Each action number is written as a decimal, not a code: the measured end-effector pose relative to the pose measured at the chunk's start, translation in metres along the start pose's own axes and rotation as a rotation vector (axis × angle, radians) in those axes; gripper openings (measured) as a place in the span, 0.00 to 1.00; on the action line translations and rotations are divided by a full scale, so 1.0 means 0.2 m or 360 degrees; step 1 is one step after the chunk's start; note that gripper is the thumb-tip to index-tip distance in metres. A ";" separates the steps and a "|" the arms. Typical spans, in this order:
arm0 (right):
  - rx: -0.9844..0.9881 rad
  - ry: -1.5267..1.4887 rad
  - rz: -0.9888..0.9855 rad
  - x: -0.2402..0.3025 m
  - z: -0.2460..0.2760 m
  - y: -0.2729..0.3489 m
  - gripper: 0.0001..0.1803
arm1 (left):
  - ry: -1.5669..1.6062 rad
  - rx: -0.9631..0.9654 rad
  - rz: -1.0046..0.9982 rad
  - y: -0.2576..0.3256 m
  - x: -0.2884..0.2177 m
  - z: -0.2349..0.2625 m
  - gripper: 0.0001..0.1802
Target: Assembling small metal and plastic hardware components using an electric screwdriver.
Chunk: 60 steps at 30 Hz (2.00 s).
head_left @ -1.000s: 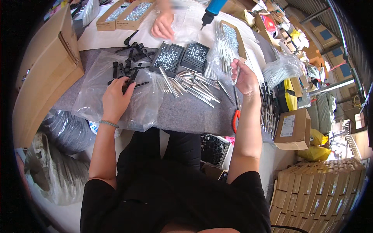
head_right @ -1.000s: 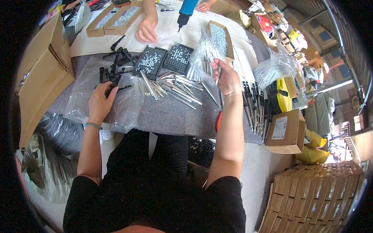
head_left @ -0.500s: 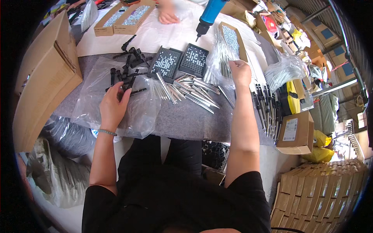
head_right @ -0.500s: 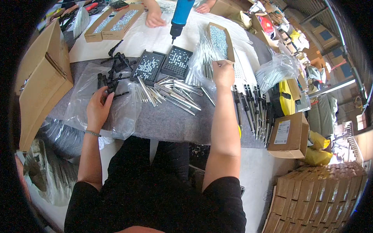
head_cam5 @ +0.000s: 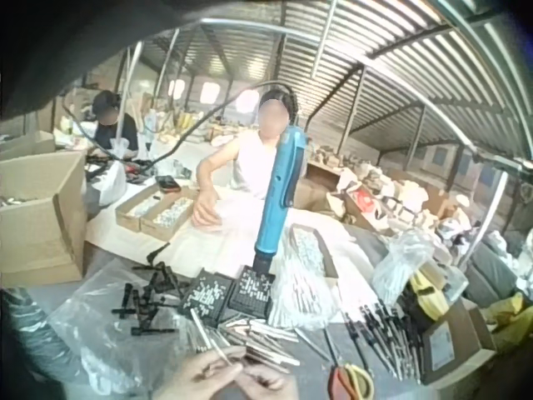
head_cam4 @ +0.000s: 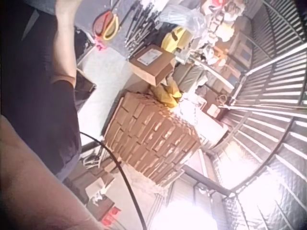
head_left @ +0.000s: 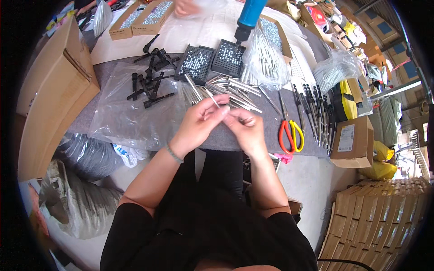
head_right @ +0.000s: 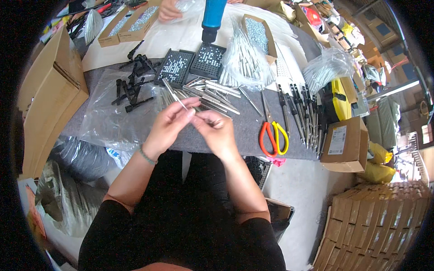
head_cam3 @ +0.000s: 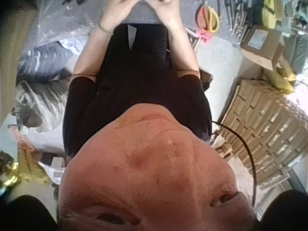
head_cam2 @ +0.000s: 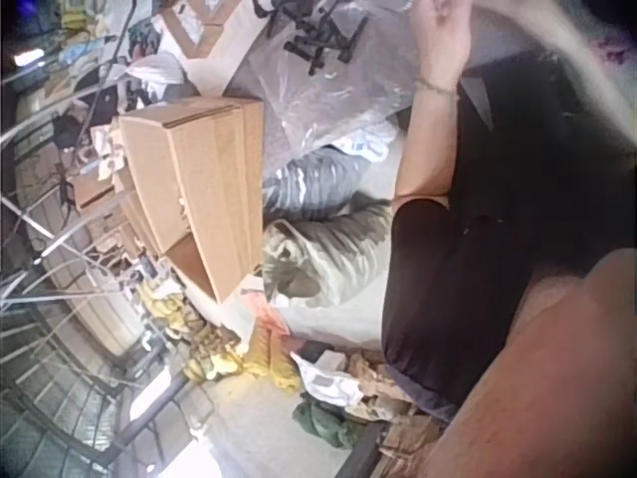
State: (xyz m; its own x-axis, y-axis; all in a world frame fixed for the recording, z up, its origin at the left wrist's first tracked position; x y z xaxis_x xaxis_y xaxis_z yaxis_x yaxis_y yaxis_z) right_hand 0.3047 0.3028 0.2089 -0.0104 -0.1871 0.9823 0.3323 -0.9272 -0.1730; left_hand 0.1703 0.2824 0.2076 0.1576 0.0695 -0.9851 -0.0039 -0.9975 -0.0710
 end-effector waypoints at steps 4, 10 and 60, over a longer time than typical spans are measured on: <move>-0.0003 0.0128 0.0012 0.05 -0.09 0.01 0.10 | 0.0489 -0.0022 0.0090 -0.01 0.03 0.06 0.14; 0.0081 0.0428 0.0141 0.03 -0.09 0.04 0.13 | -0.0080 0.0035 0.0006 0.05 0.00 0.10 0.16; -0.0380 -0.0123 0.0193 0.15 -0.11 -0.04 0.08 | 0.0479 -0.0561 -0.0065 0.02 -0.21 0.34 0.06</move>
State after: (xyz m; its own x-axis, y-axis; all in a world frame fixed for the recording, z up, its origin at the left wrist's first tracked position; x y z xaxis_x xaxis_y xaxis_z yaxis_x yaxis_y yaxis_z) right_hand 0.2811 0.2967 0.2372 0.0907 -0.2845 0.9544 0.0951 -0.9515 -0.2927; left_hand 0.0971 0.2770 0.2379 0.4303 0.1532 -0.8896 0.3361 -0.9418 0.0004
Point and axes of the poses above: each hand's wrist, its own y-axis away from the middle knuckle, its own z-axis out of the back of the hand, x = y × z, the point moved 4 cm from there along -y, towards the middle knuckle, and after that the axes turned 4 degrees about z, right-handed, at the moved point
